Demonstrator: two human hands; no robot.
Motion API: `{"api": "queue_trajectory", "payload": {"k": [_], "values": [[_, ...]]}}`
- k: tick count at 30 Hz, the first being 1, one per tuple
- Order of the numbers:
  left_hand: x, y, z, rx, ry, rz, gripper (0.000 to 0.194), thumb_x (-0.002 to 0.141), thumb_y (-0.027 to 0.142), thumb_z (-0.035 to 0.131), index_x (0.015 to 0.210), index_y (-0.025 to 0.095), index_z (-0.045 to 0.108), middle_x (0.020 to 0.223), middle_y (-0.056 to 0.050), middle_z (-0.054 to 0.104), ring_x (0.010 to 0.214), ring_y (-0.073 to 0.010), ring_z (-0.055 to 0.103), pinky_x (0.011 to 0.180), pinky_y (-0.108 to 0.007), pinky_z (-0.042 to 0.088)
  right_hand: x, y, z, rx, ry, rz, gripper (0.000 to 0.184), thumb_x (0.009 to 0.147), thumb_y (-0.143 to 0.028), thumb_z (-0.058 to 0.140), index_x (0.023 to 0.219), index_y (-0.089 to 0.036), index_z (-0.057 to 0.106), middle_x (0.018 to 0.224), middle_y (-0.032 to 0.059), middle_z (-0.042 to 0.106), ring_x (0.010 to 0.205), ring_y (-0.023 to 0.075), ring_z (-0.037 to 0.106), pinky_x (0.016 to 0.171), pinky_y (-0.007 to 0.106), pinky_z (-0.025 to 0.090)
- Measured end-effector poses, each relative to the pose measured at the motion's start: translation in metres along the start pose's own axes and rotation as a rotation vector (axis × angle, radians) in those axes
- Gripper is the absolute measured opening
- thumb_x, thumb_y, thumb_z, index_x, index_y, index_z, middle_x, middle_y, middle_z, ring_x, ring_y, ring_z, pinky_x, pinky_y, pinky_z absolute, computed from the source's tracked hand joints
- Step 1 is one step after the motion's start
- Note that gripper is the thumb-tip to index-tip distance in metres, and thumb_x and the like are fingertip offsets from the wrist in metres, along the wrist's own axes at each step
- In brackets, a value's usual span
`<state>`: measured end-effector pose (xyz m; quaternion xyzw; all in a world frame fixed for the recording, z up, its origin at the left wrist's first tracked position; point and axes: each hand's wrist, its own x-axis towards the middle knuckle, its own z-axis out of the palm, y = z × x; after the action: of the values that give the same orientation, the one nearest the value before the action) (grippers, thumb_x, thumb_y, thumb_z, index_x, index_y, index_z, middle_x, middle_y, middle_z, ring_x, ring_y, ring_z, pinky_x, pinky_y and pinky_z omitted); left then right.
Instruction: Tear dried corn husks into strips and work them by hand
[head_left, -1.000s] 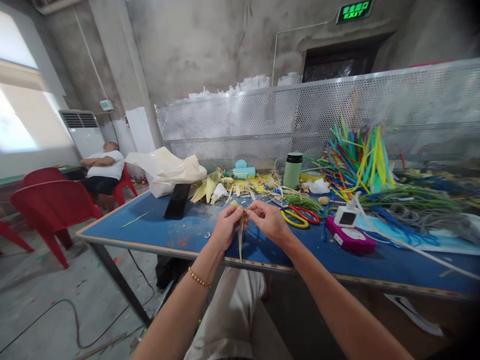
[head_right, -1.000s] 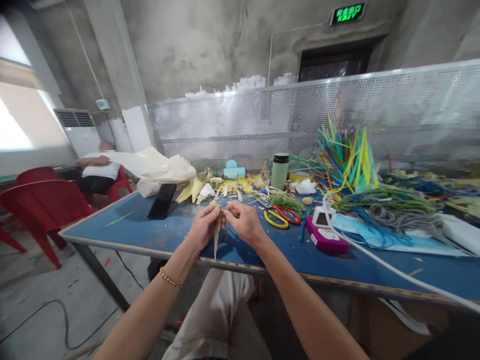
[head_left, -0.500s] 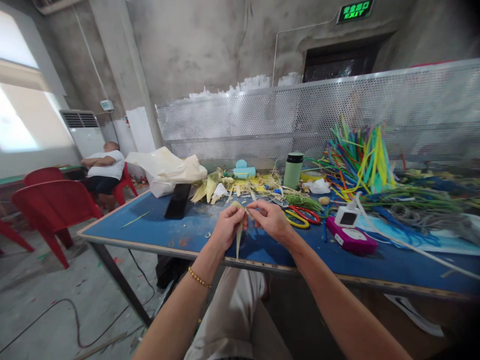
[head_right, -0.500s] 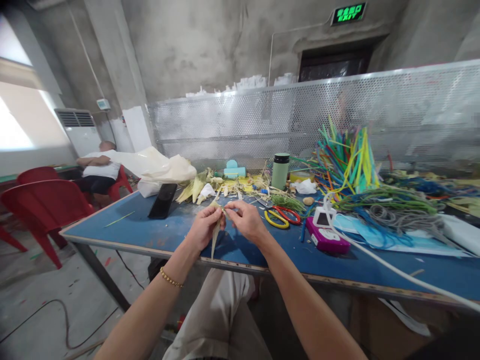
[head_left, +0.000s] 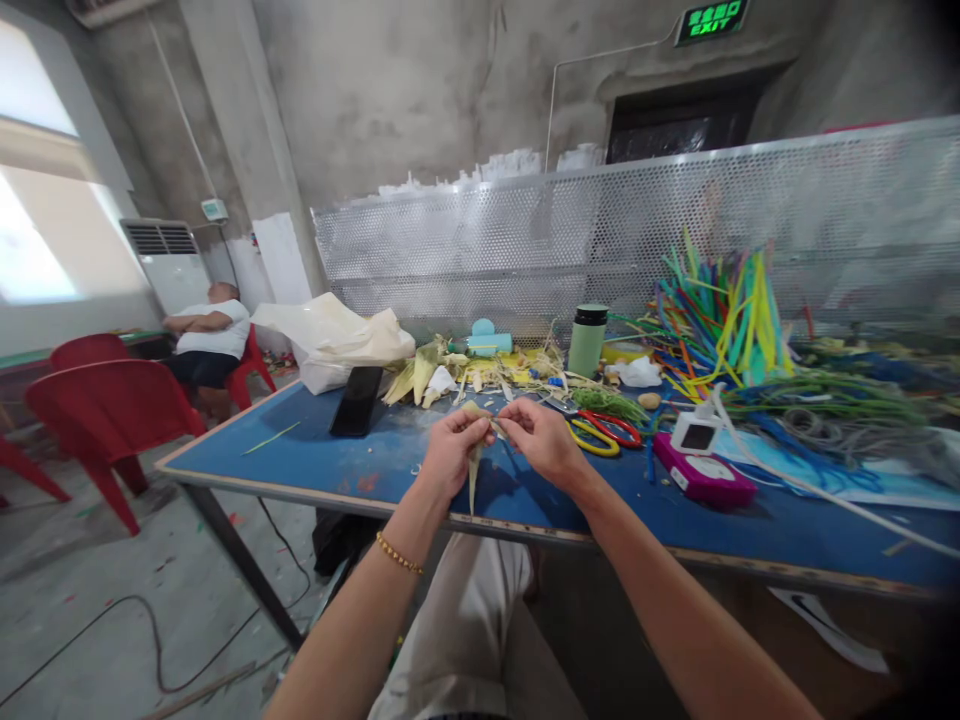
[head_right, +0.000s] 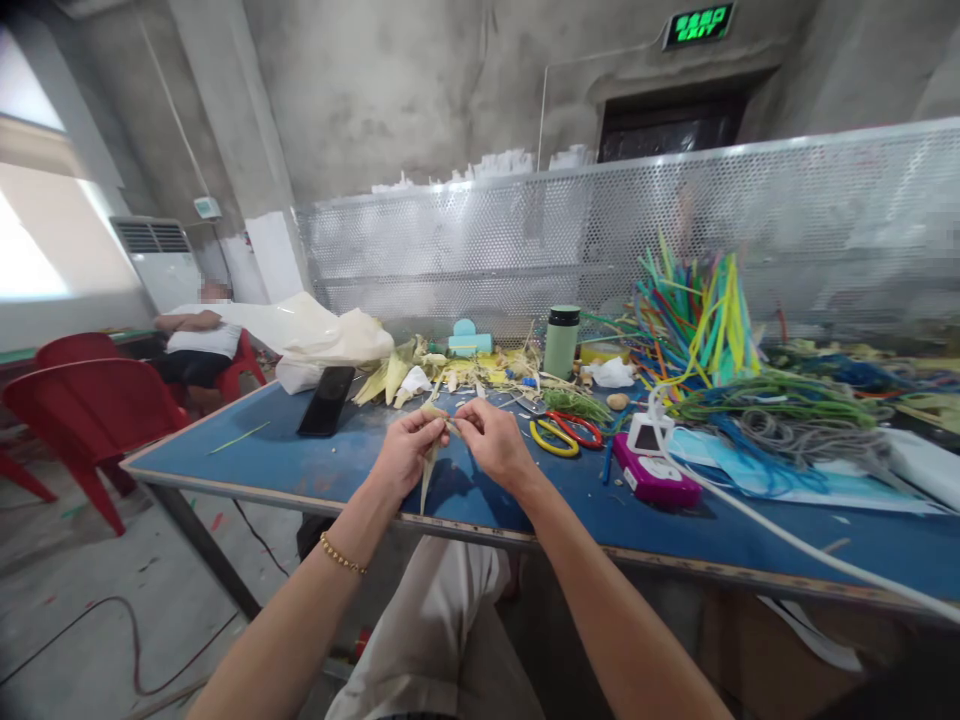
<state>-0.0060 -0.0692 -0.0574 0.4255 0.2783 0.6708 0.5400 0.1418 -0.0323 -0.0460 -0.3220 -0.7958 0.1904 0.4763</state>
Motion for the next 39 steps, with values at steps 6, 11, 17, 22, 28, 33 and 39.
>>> {"api": "queue_trajectory", "payload": {"k": [6, 11, 17, 22, 28, 33, 39], "values": [[-0.002, 0.005, 0.001, -0.058, -0.015, -0.068, 0.031, 0.056, 0.023, 0.082, 0.079, 0.01, 0.067, 0.062, -0.002, 0.062, 0.054, -0.008, 0.055, 0.052, -0.019, 0.04, 0.001, -0.006, -0.001, -0.036, 0.006, -0.013, 0.009, 0.082, -0.027, 0.055, 0.079, -0.019, 0.059, 0.069, 0.0016, 0.064, 0.061, 0.0145, 0.058, 0.059, 0.026, 0.045], [-0.001, 0.003, 0.001, -0.041, -0.011, -0.046, 0.028, 0.058, 0.023, 0.081, 0.078, 0.01, 0.067, 0.063, -0.002, 0.062, 0.054, -0.0071, 0.054, 0.052, -0.018, 0.04, 0.001, -0.01, -0.002, -0.084, 0.024, -0.03, 0.006, 0.081, -0.023, 0.055, 0.078, -0.019, 0.059, 0.068, 0.0014, 0.065, 0.062, 0.0148, 0.059, 0.061, 0.026, 0.045], [0.001, 0.002, 0.0, -0.034, 0.008, -0.027, 0.026, 0.058, 0.022, 0.081, 0.075, 0.01, 0.066, 0.061, -0.002, 0.061, 0.052, -0.0067, 0.053, 0.05, -0.018, 0.038, 0.001, -0.015, -0.001, -0.137, 0.083, -0.079, 0.006, 0.081, -0.021, 0.054, 0.077, -0.019, 0.058, 0.069, 0.0031, 0.066, 0.062, 0.0154, 0.059, 0.061, 0.026, 0.045], [-0.001, 0.003, 0.001, -0.051, 0.016, -0.093, 0.026, 0.058, 0.023, 0.081, 0.075, 0.008, 0.066, 0.061, -0.003, 0.062, 0.051, -0.007, 0.053, 0.047, -0.018, 0.037, 0.001, -0.013, -0.003, -0.161, 0.079, -0.151, 0.007, 0.083, -0.02, 0.053, 0.08, -0.019, 0.06, 0.074, 0.0045, 0.064, 0.066, 0.0157, 0.058, 0.063, 0.027, 0.044], [-0.001, 0.002, 0.001, -0.045, 0.004, -0.107, 0.026, 0.059, 0.023, 0.081, 0.074, 0.008, 0.067, 0.067, -0.005, 0.065, 0.054, -0.0078, 0.056, 0.051, -0.019, 0.042, 0.001, -0.014, -0.006, -0.177, 0.086, -0.174, 0.008, 0.082, -0.02, 0.056, 0.076, -0.019, 0.061, 0.073, 0.003, 0.06, 0.062, 0.0138, 0.052, 0.06, 0.026, 0.041], [0.0, -0.002, 0.0, 0.017, -0.009, -0.098, 0.026, 0.057, 0.026, 0.082, 0.07, 0.009, 0.066, 0.065, -0.003, 0.063, 0.052, -0.0076, 0.055, 0.051, -0.019, 0.04, 0.0, -0.014, -0.005, -0.187, 0.091, -0.186, 0.007, 0.082, -0.02, 0.057, 0.076, -0.019, 0.061, 0.072, 0.0021, 0.057, 0.061, 0.0135, 0.051, 0.06, 0.026, 0.04], [0.0, -0.004, 0.0, 0.14, -0.035, -0.01, 0.022, 0.061, 0.027, 0.078, 0.061, 0.01, 0.064, 0.058, -0.003, 0.059, 0.049, -0.0067, 0.05, 0.051, -0.02, 0.035, 0.0, -0.009, -0.003, -0.217, 0.071, -0.24, 0.008, 0.084, -0.017, 0.054, 0.078, -0.018, 0.06, 0.077, 0.0045, 0.059, 0.068, 0.0159, 0.054, 0.065, 0.028, 0.041]]}}
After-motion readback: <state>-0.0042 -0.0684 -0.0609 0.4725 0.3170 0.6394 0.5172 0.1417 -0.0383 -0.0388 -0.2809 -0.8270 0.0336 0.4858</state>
